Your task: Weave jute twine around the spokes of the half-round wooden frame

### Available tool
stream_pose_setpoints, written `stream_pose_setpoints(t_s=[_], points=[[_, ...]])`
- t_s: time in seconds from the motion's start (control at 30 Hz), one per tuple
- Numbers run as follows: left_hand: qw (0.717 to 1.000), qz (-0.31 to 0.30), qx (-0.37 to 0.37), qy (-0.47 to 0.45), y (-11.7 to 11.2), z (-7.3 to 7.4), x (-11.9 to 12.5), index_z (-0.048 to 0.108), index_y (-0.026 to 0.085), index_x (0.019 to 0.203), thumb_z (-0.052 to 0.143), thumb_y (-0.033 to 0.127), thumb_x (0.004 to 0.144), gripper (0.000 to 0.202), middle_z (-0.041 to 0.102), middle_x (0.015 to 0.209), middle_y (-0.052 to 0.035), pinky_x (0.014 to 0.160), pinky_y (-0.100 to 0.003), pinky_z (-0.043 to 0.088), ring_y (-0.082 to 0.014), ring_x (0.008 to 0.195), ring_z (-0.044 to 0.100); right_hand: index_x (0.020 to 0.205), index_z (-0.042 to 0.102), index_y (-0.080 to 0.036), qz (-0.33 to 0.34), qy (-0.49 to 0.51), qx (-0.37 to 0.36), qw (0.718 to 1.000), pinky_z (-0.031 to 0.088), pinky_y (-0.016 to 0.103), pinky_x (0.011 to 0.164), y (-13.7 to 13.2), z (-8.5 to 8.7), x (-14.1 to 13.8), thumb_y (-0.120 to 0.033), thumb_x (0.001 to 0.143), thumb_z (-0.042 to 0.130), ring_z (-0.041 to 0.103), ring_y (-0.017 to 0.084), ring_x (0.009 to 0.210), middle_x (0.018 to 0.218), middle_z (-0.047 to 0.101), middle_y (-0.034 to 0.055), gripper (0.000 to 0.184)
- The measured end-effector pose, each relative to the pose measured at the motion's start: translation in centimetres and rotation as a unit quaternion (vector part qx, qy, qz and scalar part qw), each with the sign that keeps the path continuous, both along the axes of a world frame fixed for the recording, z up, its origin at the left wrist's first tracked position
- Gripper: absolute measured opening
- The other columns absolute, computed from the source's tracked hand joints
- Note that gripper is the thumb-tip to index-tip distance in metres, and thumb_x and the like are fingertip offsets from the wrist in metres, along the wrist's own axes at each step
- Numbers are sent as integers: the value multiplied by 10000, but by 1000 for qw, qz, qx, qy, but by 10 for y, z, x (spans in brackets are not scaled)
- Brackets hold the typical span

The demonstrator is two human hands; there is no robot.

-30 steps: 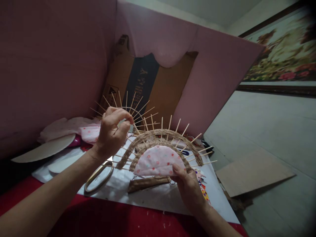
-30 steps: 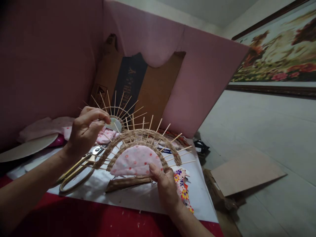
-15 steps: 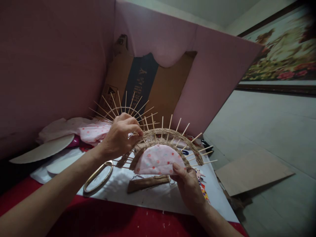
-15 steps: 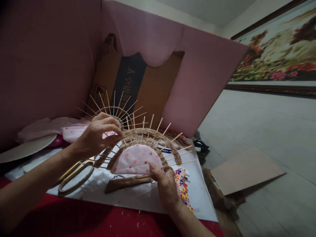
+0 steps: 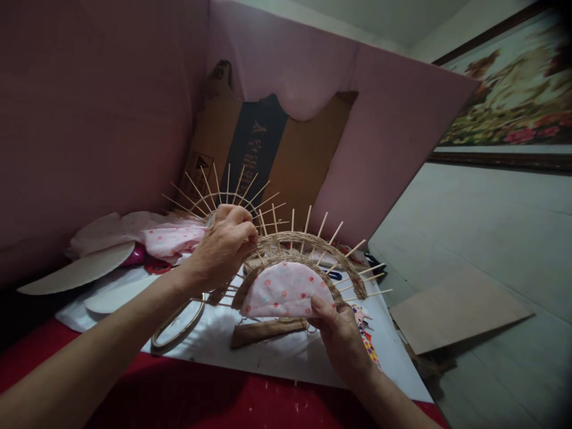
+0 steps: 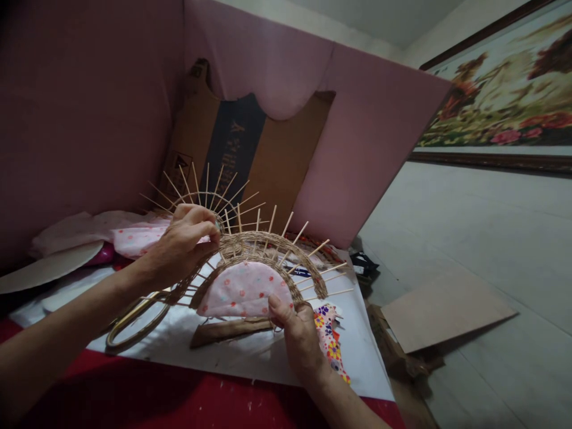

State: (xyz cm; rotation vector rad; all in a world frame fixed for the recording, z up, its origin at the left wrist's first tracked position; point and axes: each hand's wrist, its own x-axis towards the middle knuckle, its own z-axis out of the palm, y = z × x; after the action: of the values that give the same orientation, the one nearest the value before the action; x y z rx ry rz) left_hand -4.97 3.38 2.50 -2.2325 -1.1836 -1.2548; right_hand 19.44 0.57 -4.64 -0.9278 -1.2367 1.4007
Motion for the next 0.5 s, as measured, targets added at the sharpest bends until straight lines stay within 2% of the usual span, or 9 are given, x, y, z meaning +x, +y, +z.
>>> stream_pose_setpoints(t_s=[0.2, 0.37, 0.5], points=[[998, -7, -21, -63, 0, 0, 1, 547, 199, 693, 587, 94, 780, 142, 533, 911, -44, 836, -456, 369, -240, 937, 425, 647, 643, -172, -23, 17, -5, 1000, 422, 243, 599, 0, 1, -1, -387, 719, 706, 490, 117, 582, 609, 577, -14, 235], [994, -22, -48, -98, 1, 0, 0, 530, 196, 680, 558, 93, 786, 151, 505, 901, -40, 817, -440, 382, -227, 912, 439, 661, 653, -158, 14, 13, 25, 1000, 429, 242, 593, 0, 2, -2, -376, 763, 671, 497, 117, 591, 633, 593, 5, 241], [992, -29, -56, -108, 0, 0, 0, 521, 196, 680, 537, 111, 802, 150, 491, 906, -38, 816, -431, 391, -218, 908, 451, 682, 665, -154, 10, 13, 21, 1000, 442, 249, 611, -1, 3, -1, -373, 765, 672, 506, 120, 601, 648, 604, 15, 234]])
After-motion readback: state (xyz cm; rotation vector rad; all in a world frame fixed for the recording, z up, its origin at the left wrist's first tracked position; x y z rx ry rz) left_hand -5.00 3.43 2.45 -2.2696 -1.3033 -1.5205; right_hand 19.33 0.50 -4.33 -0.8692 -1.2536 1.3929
